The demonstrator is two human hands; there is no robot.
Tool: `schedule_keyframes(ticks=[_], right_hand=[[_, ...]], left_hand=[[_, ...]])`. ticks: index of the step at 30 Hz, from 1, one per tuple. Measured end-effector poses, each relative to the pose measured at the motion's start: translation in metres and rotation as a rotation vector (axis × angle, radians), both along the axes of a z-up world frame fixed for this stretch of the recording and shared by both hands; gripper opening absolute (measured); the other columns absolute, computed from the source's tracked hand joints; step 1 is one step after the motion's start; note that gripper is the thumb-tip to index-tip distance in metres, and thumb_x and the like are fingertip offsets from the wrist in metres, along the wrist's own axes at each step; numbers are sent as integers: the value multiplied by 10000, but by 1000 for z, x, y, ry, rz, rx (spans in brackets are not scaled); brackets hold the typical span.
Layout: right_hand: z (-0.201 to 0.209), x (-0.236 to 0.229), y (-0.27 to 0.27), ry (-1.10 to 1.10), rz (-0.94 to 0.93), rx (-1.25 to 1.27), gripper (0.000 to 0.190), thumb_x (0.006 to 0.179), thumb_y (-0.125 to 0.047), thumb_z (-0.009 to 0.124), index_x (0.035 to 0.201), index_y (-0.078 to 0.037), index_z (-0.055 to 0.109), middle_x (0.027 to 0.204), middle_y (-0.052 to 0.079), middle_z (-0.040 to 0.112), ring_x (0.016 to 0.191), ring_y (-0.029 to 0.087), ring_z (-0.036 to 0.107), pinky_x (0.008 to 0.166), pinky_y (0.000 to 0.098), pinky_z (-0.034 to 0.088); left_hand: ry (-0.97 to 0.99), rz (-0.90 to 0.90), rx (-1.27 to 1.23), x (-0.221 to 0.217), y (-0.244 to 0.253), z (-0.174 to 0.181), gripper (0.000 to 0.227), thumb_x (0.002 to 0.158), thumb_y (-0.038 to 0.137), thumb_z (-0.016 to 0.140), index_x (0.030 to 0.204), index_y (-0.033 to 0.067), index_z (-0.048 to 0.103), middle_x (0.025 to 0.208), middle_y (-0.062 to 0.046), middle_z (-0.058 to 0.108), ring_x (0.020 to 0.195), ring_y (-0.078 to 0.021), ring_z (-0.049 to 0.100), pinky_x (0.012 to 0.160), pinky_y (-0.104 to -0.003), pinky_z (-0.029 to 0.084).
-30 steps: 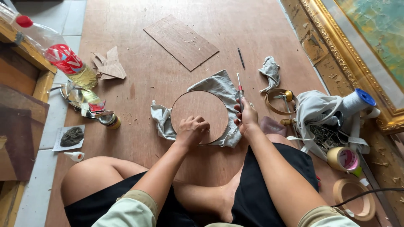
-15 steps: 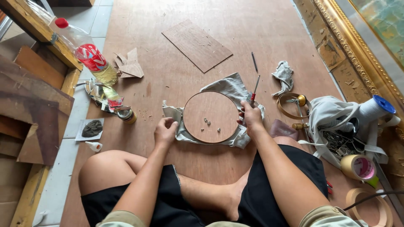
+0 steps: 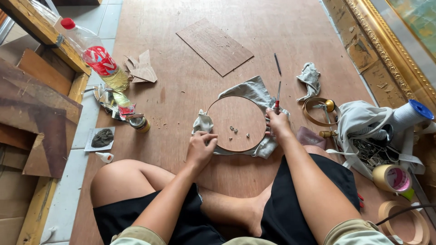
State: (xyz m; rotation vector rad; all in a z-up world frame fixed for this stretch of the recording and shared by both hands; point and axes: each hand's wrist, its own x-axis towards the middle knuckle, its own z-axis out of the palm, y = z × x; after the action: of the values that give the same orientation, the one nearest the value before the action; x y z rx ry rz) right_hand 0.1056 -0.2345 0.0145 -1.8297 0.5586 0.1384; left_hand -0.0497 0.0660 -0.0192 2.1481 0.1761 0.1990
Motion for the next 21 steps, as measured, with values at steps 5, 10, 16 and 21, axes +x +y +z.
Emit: schedule_keyframes(ticks=[5,10,16,21], right_hand=[[6,-3,-12,-99,7,-93,427,1026,-434,763,1321,-125,744,1078,81,808,968,265,820,750,479,705],[18,-12,2,-205,81,-279,251,946,-419,821,1144,-273,868,931,30,838,878,216,819,860,429,654],[18,-33,40,-211,398,-412,223,881,-406,867,1092,-344,903,962,34,860,1026,302,822,931,443,641],[25,-48,71,-205,571,-558,242,830,-415,913,1046,-306,905,963,32,833,1008,297,817,880,454,650]], left_hand=[[-114,16,268,-4,-27,34,120,974,323,798,1076,341,859,1133,53,730,1141,-235,709,960,-411,559],[-223,-36,355,20,-38,10,194,857,427,900,1031,394,820,1066,101,745,1078,-220,717,883,-441,552],[-205,-34,500,32,-47,-18,65,874,459,838,932,445,810,1000,140,694,1025,-178,651,917,-399,462],[-201,2,316,32,-37,-1,55,969,381,826,989,337,799,1046,76,719,1006,-236,708,834,-413,544]])
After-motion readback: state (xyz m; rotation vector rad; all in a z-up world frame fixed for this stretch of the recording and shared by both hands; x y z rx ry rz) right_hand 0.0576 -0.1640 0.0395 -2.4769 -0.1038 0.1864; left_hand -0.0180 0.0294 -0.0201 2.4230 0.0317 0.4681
